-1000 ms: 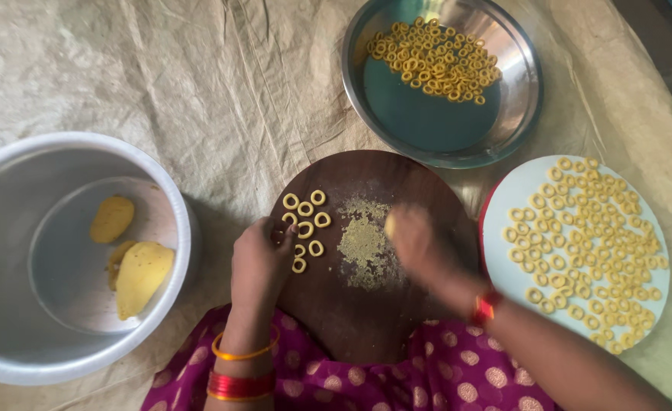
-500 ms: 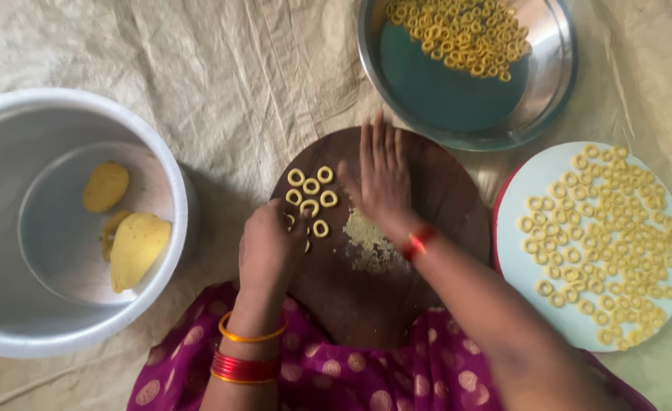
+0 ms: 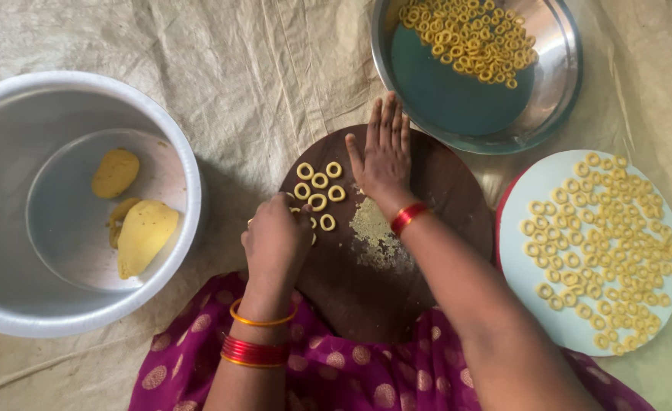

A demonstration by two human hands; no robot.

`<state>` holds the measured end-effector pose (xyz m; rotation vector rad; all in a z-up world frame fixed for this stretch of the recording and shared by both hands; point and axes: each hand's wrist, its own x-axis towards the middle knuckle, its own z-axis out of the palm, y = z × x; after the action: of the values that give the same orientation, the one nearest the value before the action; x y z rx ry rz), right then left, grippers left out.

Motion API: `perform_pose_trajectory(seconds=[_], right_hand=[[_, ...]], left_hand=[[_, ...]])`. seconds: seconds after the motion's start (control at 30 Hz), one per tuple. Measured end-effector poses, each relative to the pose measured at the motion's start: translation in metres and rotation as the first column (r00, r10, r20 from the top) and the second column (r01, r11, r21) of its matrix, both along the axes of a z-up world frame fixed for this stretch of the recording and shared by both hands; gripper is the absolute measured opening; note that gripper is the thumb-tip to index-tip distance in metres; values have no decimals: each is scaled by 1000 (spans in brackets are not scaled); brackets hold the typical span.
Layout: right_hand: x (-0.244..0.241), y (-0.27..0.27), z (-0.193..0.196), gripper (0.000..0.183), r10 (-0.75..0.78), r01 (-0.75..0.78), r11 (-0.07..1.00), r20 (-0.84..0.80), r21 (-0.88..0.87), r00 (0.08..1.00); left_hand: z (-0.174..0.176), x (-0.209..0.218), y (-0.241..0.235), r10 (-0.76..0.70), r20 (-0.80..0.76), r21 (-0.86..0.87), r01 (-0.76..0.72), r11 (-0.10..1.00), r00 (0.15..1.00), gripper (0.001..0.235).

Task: The person shapes yellow dough into small ring-shaped snacks by hand. They roll small pieces of dough into thin ropes, form them into circles, and place the finished rings onto a nearby plate.

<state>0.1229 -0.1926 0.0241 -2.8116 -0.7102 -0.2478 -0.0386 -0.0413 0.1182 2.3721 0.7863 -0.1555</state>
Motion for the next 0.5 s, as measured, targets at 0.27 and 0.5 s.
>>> perform_pose_trajectory(seconds=[0.27,0.5], right_hand=[[-154,-74,-14,77,211,-182,975,-276,126,938],[-152,-118,18,47,87,232,890,-645,393,759]], left_hand=[[-14,5,-1,-15,49,43,13,999,999,40],[-30,-1,-7,-107,124,-66,115,991,987,27]])
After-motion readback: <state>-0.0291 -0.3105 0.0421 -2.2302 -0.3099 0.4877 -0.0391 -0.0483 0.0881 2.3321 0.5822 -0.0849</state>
